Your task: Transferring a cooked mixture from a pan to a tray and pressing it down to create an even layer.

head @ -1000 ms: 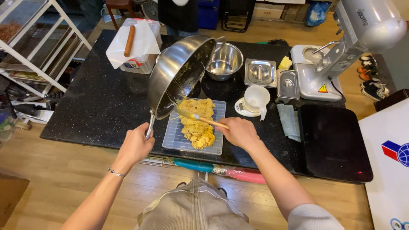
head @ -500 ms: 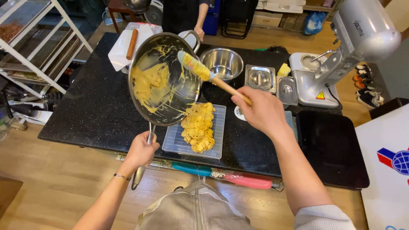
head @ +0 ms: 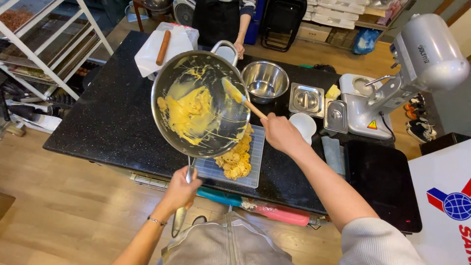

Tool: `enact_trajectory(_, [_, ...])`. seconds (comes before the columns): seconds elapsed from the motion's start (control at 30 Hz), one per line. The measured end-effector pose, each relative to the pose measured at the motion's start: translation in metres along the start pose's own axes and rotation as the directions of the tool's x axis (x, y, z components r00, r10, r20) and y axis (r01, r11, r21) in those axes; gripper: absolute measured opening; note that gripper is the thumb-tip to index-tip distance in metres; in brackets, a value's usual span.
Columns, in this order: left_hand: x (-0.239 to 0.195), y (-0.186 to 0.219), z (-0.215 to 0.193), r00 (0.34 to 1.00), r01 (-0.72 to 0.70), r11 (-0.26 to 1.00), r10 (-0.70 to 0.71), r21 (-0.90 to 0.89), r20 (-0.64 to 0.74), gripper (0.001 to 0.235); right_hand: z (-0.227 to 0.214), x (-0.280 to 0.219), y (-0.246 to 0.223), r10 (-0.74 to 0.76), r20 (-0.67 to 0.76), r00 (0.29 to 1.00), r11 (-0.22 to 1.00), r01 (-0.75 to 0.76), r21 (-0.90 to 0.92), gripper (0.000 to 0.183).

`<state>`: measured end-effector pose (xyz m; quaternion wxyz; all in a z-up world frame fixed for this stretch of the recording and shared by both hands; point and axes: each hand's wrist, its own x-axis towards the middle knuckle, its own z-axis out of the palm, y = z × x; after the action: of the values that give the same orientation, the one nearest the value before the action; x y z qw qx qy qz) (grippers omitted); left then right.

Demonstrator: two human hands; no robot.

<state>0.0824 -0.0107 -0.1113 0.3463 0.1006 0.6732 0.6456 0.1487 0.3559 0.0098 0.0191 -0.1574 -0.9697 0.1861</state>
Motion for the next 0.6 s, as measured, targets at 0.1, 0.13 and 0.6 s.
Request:
enact_trajectory(0.1, [-0.005,0.008,0.019,1.0,-0.023,0.998,0.023,-0.065,-0.003,0.02,0.001,-0.008,0.002,-0.001,0.026,1.0,1.0,0.001,-0.012,0.049])
enact_trajectory(0.13, [-0.004,0.008,0.02,1.0,-0.017,0.998,0.017,-0.069,0.0,0.02,-0.002,-0.011,0.004,0.003,0.032,0.999,1.0,-0.003,-0.015,0.049])
enact_trajectory(0.6, [0.022,0.01,0.054,0.991,0.005,0.993,-0.021,0.117,0.132,0.015,-0.003,-0.105,-0.001,0.298,0.28,0.913,0.951,-0.311,0.0,0.06])
